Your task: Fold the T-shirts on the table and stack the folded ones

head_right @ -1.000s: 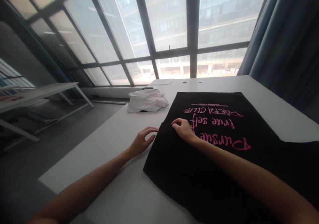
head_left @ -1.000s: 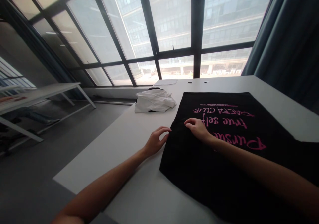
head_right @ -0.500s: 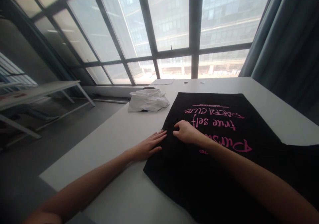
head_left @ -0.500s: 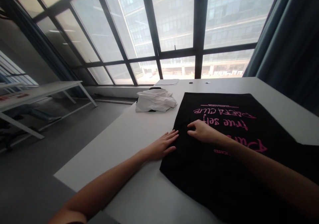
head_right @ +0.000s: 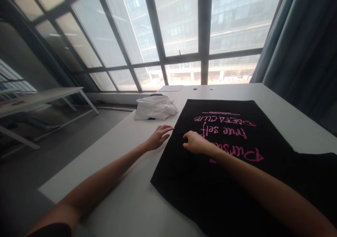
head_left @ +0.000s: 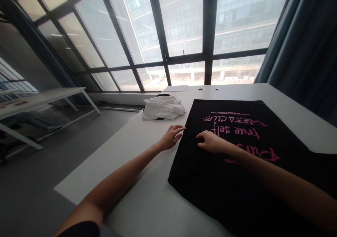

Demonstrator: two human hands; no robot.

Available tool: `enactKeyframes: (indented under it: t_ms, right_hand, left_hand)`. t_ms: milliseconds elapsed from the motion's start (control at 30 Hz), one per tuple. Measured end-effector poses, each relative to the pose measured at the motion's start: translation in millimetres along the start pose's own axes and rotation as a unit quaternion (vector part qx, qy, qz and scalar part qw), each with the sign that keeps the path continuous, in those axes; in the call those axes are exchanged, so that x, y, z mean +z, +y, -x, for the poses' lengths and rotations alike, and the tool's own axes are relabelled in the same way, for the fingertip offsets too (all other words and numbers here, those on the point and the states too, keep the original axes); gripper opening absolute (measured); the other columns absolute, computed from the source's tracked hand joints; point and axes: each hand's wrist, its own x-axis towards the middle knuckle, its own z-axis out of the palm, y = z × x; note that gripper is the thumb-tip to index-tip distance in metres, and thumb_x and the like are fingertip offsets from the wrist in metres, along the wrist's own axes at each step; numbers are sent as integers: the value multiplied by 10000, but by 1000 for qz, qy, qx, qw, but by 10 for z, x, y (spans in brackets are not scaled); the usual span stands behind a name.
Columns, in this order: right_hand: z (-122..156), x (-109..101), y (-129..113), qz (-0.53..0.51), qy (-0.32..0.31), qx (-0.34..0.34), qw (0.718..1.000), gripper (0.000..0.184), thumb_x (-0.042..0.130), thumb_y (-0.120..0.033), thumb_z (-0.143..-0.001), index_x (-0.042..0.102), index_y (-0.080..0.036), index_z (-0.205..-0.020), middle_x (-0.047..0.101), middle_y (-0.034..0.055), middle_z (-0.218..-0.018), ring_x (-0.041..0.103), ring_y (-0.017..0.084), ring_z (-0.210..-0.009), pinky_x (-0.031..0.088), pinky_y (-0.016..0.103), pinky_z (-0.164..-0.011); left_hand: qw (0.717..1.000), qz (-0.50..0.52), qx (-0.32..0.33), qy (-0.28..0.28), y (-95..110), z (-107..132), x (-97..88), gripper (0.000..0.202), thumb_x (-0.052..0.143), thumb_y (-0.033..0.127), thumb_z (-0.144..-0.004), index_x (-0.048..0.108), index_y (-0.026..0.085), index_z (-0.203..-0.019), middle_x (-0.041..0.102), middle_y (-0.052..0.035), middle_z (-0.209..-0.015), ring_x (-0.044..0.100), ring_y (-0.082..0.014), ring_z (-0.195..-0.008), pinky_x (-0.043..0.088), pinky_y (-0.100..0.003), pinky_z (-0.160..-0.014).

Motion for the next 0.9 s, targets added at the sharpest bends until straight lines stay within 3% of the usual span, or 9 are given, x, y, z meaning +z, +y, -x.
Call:
enactKeyframes:
  t_ms: [200, 333, 467, 567, 667, 800, 900]
  right_hand:
    - [-16, 13, 30, -30, 22, -46, 998, 415, 668, -219, -826, 709, -119, -1227, 692, 137, -1251, 636, 278, -1176, 472, 341, -1043]
    - [-73, 52, 125, -44, 28, -63, 997, 505, 656, -138, -782, 668, -99, -1286, 660, 153, -1288, 631, 275, -1175, 489, 356, -1029]
    - [-155, 95, 251, -36, 9, -50, 998, 570, 609, -56, -743, 652, -94, -1310, 642, 151, -1322, 609, 268, -1221, 460, 343, -1074]
    - [-217, 159, 364, -23, -7, -36, 999, 593, 595, -42, -739, 637, -93, -1329, 625, 157, -1350, 593, 273, -1253, 438, 349, -1103]
    - [-248, 221, 443, -9, -12, -36, 999, 600, 597, -44, -748, 620, -89, -1346, 617, 166, -1361, 585, 278, -1266, 429, 363, -1116]
    - [-223, 231, 455, 3, -5, -53, 999, 587, 611, -57, -757, 621, -97, -1342, 621, 168, -1357, 585, 284, -1265, 418, 380, -1126]
    - [-159, 209, 401, 27, -12, -59, 998, 585, 636, -79, -767, 615, -114, -1351, 616, 165, -1362, 576, 293, -1275, 420, 380, -1121]
  left_hand:
    - [997, 9, -14, -78, -332, -415, 133, 224, 577, 376, -964, 746, 242, -1023, 599, -78, -1231, 518, -273, -1191, 362, -463, -1116]
    - [998, 10, -22, -63, -477, -432, 178, 243, 614, 417, -934, 740, 211, -909, 611, -92, -1190, 535, -271, -1172, 380, -438, -1102]
    - [998, 3, -38, -51, -489, -386, 206, 239, 621, 424, -925, 729, 211, -913, 620, -87, -1165, 548, -270, -1142, 392, -447, -1090]
    - [999, -18, -41, -27, -332, -321, 162, 260, 587, 390, -951, 695, 214, -1108, 594, -98, -1252, 526, -287, -1197, 385, -482, -1092]
    - [999, -40, 10, -24, 2, -171, 53, 336, 494, 318, -1004, 605, 220, -1307, 562, -106, -1364, 500, -275, -1287, 381, -464, -1114]
    - [992, -29, 61, -105, 500, 188, -46, 434, 411, 333, -1049, 478, 254, -1470, 469, -72, -1529, 397, -245, -1434, 322, -437, -1190]
    - [982, -41, 71, -169, 687, 488, -29, 560, 414, 432, -1050, 314, 269, -1576, 295, -57, -1636, 215, -264, -1524, 209, -482, -1239]
